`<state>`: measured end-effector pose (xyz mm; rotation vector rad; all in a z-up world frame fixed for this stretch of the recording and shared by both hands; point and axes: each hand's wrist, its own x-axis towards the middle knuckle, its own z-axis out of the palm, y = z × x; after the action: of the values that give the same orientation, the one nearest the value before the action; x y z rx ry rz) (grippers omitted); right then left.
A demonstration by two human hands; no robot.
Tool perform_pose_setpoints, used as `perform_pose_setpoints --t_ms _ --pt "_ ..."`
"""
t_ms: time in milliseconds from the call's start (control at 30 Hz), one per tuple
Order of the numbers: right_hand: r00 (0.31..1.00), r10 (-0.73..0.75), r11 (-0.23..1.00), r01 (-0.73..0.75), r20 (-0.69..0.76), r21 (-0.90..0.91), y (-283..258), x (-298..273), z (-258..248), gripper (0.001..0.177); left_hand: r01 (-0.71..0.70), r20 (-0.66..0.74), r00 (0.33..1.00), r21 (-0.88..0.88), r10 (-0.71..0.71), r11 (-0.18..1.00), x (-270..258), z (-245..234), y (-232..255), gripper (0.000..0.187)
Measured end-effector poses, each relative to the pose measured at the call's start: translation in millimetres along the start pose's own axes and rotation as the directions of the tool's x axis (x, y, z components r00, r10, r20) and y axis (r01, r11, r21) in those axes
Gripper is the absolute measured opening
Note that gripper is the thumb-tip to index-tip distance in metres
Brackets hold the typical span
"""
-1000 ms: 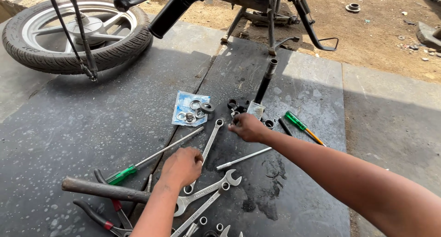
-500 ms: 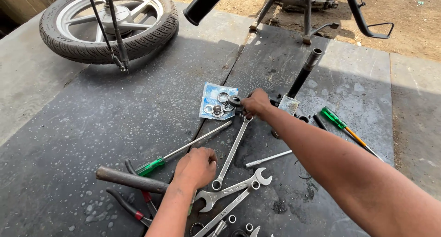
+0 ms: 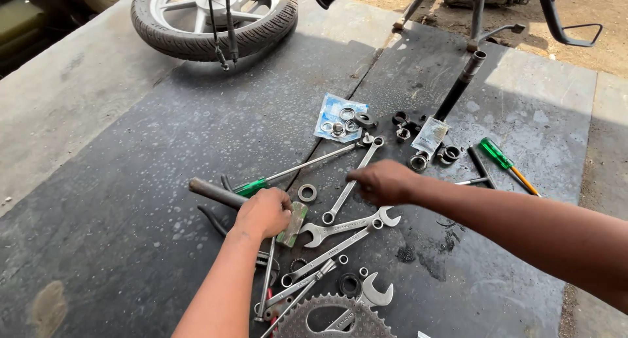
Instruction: Inspect and prepare bearings and shafts for a motorcycle drivetrain or engine assembly.
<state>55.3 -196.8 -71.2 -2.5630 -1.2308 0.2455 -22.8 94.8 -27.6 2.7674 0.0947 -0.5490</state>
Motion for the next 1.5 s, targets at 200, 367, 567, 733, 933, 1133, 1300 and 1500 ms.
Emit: perform_pose_setpoints --t_ms 200,367,567,733,933,1133,1300,1500 --pt "0.825 -0.499 0.865 0.494 0.264 0.090 -70.5 -28.4 45.5 0.019 0.037 0.062 0.997 0.034 -0.039 0.999 -28.4 3.0 -6.9 0.022" --pt "0.805 -0.346 0.904 0.423 0.482 -0.057 -132.9 -54.3 41.5 0.033 0.072 0.018 0.997 -0.016 -0.071 0.997 -44.8 3.7 -18.1 0.018" --pt "0.824 -0.197 0.901 0.365 0.531 -0.232 -125.6 -59.4 96.6 0.053 0.038 0.074 0.996 0.035 -0.040 0.999 -56.5 40.2 -30.4 0.017" --pt "0.848 -0.182 0.920 0.326 0.498 -0.218 -135.5 -60.0 82.4 0.060 -0.044 0.039 0.998 0.044 0.042 0.998 -48.5 81.2 -30.9 0.015" --pt "0.925 -0.153 0.984 0.112 0.347 0.136 -129.9 -51.0 65.6 0.033 -0.177 0.017 0.984 0.237 0.178 0.955 -29.9 110.3 -31.9 0.017" --pt "0.941 0.197 0.631 -0.337 0.276 0.699 -80.8 -27.5 44.3 0.015 -0.260 0.042 0.963 0.406 0.267 0.876 -16.3 122.4 -29.2 0.013" --pt "0.921 0.330 0.364 -0.326 0.206 0.873 -51.2 -20.7 30.8 0.020 -0.324 0.092 0.945 0.417 0.315 0.849 -28.6 90.4 -13.2 0.013" --pt "0.895 0.383 0.376 -0.376 0.228 0.847 -48.8 -24.7 22.9 0.036 -0.336 -0.043 0.927 0.342 0.372 0.878 -28.5 47.2 31.1 0.026"
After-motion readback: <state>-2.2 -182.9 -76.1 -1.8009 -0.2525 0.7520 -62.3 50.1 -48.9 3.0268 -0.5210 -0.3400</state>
